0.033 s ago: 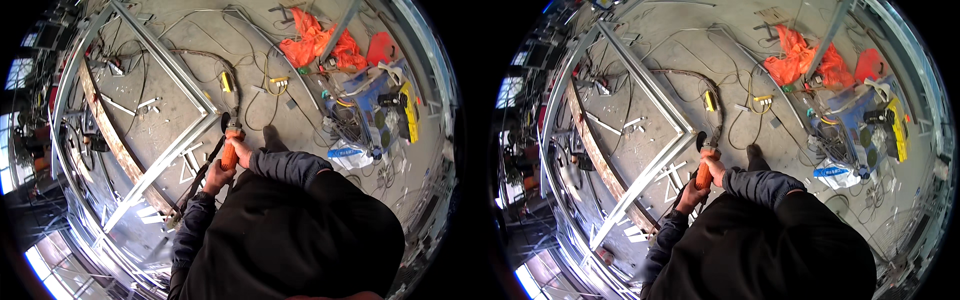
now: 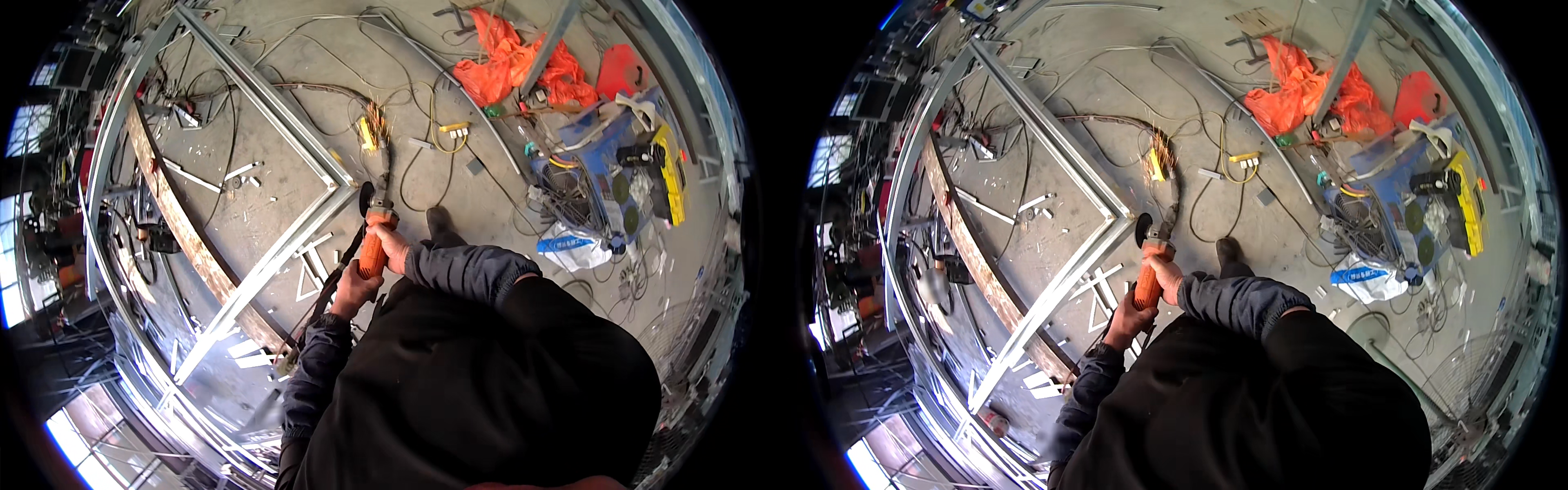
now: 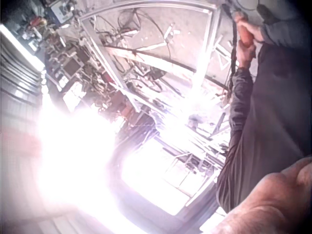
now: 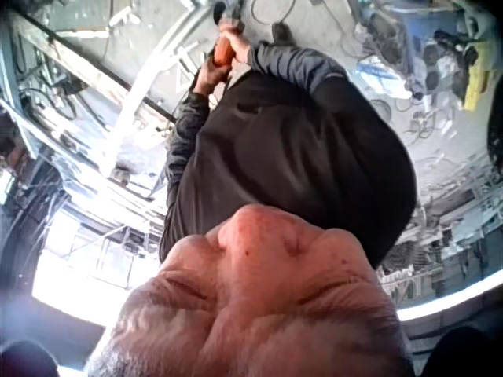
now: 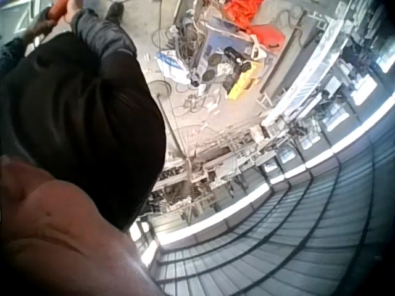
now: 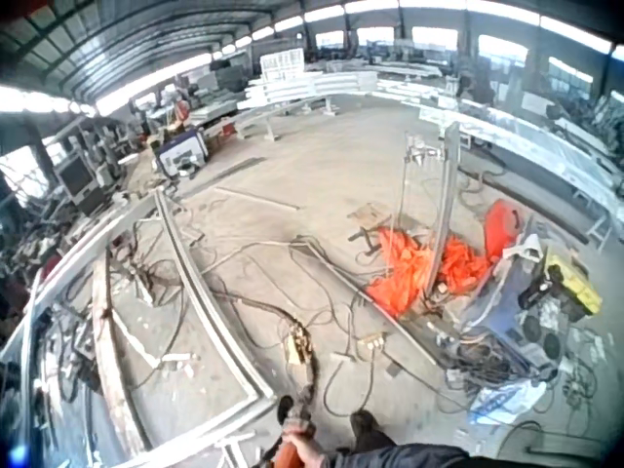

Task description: The person uses an angle grinder to smooth and deburr the edges of a large rectangular metal frame lying on the workshop floor. They repeatedly reposition the frame and grind multiple sides and corners, producing sparks throughout the process.

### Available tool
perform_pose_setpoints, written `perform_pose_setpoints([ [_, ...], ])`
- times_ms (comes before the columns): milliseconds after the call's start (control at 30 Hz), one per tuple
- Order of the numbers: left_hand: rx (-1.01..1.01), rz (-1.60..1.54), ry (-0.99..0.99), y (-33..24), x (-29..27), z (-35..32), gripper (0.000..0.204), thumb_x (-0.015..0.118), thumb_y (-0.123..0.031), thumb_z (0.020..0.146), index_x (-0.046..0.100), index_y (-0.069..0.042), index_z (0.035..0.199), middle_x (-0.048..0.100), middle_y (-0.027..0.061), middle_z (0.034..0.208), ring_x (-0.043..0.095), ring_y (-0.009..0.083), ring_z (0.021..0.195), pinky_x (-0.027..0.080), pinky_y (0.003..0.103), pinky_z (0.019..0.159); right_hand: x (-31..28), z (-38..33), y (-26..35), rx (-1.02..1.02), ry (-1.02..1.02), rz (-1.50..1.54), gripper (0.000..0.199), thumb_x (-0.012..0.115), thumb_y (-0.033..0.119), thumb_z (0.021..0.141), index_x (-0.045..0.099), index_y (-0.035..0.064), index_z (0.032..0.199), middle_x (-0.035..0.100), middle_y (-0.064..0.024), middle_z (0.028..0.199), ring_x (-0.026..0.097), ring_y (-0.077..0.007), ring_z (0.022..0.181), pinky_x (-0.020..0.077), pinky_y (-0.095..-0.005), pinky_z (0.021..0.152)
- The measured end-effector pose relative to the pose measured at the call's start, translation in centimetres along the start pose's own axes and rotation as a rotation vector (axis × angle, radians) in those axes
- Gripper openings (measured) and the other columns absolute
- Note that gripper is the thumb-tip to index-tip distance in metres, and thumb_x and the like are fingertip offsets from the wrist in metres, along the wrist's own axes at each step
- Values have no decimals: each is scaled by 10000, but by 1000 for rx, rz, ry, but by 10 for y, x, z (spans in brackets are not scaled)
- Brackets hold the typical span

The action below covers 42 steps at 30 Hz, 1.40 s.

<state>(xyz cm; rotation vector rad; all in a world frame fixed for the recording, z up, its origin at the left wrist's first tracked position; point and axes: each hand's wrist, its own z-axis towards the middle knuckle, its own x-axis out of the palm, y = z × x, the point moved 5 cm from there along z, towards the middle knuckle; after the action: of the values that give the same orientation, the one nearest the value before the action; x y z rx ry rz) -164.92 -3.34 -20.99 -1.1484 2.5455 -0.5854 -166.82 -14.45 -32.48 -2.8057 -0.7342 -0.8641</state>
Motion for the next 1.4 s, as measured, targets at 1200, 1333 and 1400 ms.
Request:
perform_pose_setpoints([
  [1200,320,997,15,-27,-128,39,785,847,-426,651,553,-41,1269,721,196,1044,699,403,1010,539,454,840,74,66,-70,-228,-93,427,445,754,295,816,610,89,1184,639,-67,1102,627,-240,1024,506,-434,923],
  [1333,318,969,59,-24,-132,50,757,842,-416,663,550,-37,1250,706,191,1067,695,388,1021,537,442,834,76,61,-61,-170,-182,423,433,765,276,811,617,88,1172,649,-59,1112,633,-227,1038,506,-424,911],
  [1400,313,968,57,-21,-131,51,753,846,-413,665,549,-39,1246,703,187,1063,694,383,1020,535,440,836,74,61,-65,-244,-164,398,443,775,278,802,623,87,1171,652,-58,1097,637,-225,1027,507,-417,908],
])
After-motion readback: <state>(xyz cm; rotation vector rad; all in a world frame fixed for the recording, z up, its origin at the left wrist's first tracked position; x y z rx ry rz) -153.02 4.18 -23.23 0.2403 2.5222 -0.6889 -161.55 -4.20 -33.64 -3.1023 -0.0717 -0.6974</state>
